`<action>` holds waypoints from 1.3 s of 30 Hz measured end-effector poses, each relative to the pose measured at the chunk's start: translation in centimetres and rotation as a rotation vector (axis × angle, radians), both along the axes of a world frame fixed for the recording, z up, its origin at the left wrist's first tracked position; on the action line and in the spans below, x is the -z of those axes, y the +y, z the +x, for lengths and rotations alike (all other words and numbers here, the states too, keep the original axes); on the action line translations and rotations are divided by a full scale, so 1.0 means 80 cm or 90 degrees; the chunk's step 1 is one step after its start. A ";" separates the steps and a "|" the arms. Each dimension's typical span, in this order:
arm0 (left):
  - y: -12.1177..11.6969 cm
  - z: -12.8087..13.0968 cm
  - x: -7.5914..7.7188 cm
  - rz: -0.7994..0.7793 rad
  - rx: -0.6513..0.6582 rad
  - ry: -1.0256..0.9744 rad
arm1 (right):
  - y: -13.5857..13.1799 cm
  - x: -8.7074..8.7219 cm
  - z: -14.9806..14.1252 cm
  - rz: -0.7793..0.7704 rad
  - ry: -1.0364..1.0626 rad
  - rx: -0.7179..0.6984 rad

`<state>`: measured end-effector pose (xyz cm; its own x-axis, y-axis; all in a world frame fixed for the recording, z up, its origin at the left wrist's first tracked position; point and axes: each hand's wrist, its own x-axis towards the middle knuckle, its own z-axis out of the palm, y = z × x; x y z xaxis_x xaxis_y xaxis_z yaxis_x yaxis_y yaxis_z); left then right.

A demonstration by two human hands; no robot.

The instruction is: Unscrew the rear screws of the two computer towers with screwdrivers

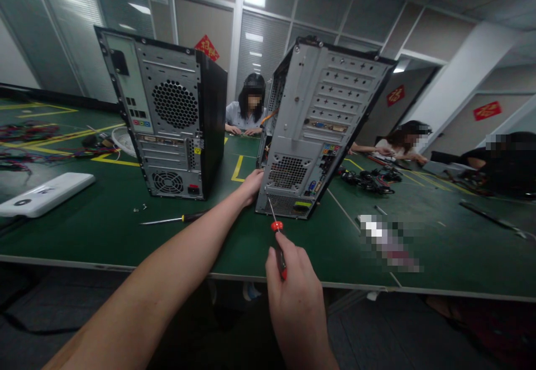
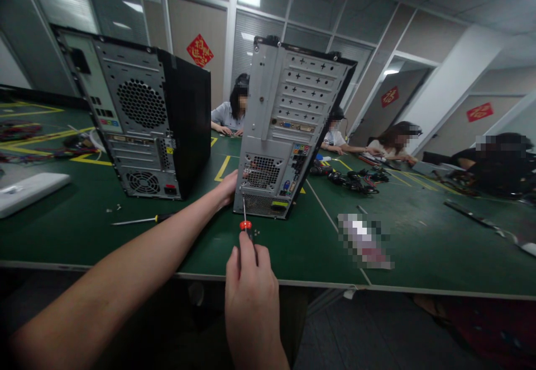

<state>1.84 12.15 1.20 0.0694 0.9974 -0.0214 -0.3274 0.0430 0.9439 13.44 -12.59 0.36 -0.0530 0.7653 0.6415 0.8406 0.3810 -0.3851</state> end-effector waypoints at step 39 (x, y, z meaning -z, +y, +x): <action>0.000 0.003 -0.001 -0.012 -0.009 -0.013 | -0.001 -0.001 -0.001 0.006 0.044 0.015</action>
